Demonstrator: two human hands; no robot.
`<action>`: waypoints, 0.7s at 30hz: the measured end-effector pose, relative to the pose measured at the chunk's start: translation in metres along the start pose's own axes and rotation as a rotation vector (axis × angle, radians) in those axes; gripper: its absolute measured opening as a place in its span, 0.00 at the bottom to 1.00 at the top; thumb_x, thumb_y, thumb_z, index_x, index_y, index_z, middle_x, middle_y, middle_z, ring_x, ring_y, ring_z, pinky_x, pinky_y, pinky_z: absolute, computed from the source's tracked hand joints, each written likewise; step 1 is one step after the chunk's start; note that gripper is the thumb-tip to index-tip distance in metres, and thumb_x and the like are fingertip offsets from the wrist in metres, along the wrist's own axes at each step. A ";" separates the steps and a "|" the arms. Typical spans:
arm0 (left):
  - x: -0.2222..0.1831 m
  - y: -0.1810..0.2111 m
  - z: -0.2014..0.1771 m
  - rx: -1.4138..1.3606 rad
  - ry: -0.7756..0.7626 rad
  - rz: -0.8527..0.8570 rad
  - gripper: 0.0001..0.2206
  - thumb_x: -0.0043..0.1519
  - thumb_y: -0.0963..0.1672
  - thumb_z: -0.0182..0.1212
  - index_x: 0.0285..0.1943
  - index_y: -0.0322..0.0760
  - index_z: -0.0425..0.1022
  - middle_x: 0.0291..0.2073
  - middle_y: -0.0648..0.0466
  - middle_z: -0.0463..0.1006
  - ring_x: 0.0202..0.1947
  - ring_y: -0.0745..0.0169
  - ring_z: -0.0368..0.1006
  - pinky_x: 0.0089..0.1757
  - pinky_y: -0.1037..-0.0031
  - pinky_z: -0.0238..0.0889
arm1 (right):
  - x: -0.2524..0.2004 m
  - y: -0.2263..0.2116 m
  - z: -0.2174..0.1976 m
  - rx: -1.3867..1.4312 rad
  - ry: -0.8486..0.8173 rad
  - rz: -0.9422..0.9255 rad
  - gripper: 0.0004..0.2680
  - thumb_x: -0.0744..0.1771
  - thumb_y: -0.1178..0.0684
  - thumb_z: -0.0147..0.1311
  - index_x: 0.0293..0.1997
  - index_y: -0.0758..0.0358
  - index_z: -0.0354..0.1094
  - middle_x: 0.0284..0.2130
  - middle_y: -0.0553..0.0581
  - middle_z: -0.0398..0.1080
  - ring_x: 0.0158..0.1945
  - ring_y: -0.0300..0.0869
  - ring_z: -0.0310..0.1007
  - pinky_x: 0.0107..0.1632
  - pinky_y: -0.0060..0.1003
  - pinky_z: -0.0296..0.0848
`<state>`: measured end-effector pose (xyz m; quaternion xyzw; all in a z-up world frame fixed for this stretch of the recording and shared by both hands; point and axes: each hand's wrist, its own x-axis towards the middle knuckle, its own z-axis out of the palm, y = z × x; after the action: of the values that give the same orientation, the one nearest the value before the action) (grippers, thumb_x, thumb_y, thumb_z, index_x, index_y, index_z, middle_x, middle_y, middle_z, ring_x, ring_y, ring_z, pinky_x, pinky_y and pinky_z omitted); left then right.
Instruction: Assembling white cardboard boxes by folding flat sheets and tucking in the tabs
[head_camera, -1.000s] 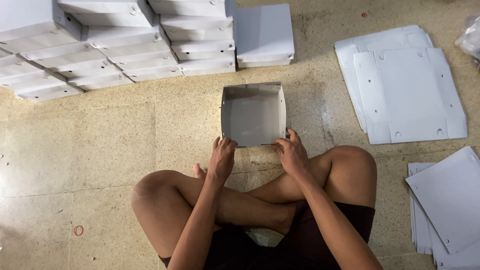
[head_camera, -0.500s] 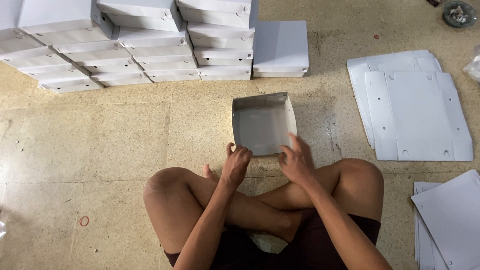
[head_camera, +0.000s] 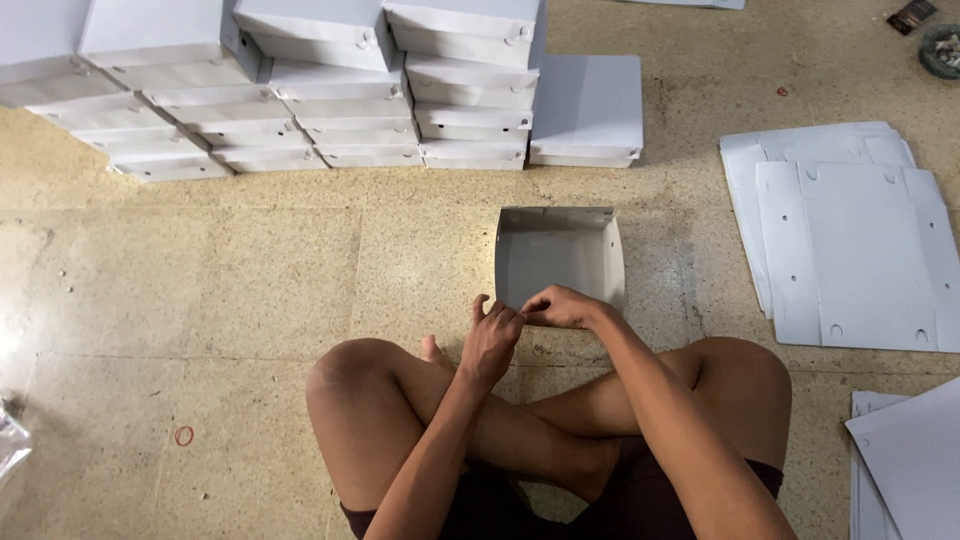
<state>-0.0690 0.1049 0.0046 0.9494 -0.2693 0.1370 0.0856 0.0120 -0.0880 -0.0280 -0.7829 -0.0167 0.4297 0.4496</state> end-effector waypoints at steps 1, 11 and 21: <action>-0.001 0.000 0.003 -0.003 -0.002 -0.005 0.04 0.57 0.40 0.67 0.35 0.44 0.78 0.27 0.58 0.76 0.38 0.66 0.72 0.60 0.59 0.49 | 0.003 0.005 0.001 -0.002 -0.004 0.003 0.11 0.64 0.41 0.63 0.43 0.54 0.81 0.43 0.59 0.79 0.47 0.50 0.74 0.53 0.47 0.70; -0.003 0.000 0.023 -0.128 -0.120 -0.048 0.15 0.53 0.39 0.71 0.44 0.44 0.69 0.32 0.58 0.73 0.41 0.64 0.70 0.56 0.60 0.53 | 0.018 0.018 0.007 -0.055 0.124 -0.010 0.12 0.62 0.38 0.64 0.36 0.52 0.81 0.30 0.53 0.79 0.37 0.42 0.74 0.42 0.39 0.71; -0.001 0.003 0.034 -0.051 -0.257 -0.061 0.08 0.56 0.36 0.64 0.36 0.41 0.71 0.32 0.56 0.69 0.42 0.59 0.67 0.51 0.65 0.55 | -0.047 -0.024 0.027 0.016 0.544 -0.129 0.14 0.68 0.50 0.51 0.60 0.60 0.69 0.53 0.67 0.73 0.59 0.58 0.71 0.56 0.56 0.74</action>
<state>-0.0643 0.0946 -0.0275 0.9644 -0.2525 0.0044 0.0786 -0.0274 -0.0741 0.0138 -0.8632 0.0584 0.1742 0.4702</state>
